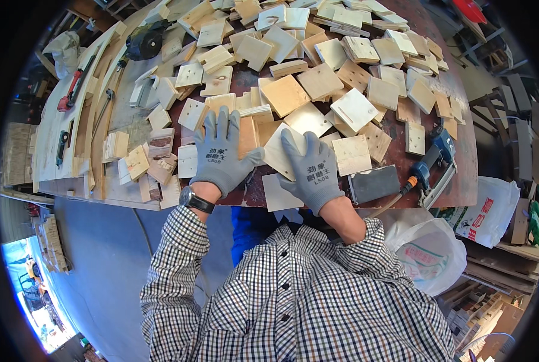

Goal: The person assembles small wooden boxes by selecting pieces from a pile, using a nail gun to fasten them, and sanding the edges with a sanding block. The person handles multiple pieces and tools throughout the process.

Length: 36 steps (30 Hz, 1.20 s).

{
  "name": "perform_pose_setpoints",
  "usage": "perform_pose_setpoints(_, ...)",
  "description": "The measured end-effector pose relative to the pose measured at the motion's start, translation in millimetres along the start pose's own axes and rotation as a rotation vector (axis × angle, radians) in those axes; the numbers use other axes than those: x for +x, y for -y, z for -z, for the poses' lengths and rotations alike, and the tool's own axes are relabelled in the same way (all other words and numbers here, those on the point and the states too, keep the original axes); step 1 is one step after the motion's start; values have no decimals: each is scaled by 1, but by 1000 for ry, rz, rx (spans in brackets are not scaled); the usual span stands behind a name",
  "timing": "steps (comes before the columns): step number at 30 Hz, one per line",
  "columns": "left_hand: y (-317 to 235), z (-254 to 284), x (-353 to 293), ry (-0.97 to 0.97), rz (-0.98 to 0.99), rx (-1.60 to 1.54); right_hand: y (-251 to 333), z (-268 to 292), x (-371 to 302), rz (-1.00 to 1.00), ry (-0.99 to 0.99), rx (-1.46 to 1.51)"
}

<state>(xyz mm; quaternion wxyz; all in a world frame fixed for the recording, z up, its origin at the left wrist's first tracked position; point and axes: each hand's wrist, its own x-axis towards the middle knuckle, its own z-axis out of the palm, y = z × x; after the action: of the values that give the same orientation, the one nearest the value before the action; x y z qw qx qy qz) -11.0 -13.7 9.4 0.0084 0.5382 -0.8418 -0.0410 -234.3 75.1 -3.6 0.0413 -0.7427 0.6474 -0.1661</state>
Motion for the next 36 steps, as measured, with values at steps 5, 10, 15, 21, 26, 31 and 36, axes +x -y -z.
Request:
perform_pose_setpoints(5,-5,7,1,41,19,29,1,1,0,-7,36,4)
perform_pose_setpoints(10,4,-6,-1,-55,-21,25,3,4,0,-9,27,4)
perform_pose_setpoints(15,0,1,2,20,-16,41,2,7,0,-16,38,-6)
perform_pose_setpoints(21,34,-12,15,-15,-35,-325,-17,11,-4,2,-116,318)
perform_pose_setpoints(26,59,11,-3,-154,-129,-828,-66,91,-42,-194,-422,538)
perform_pose_setpoints(31,64,14,-45,-323,-114,-267,-164,154,-93,-521,-576,289)
perform_pose_setpoints(36,40,-3,-50,-299,-130,-378,-247,199,-106,-499,-773,514)
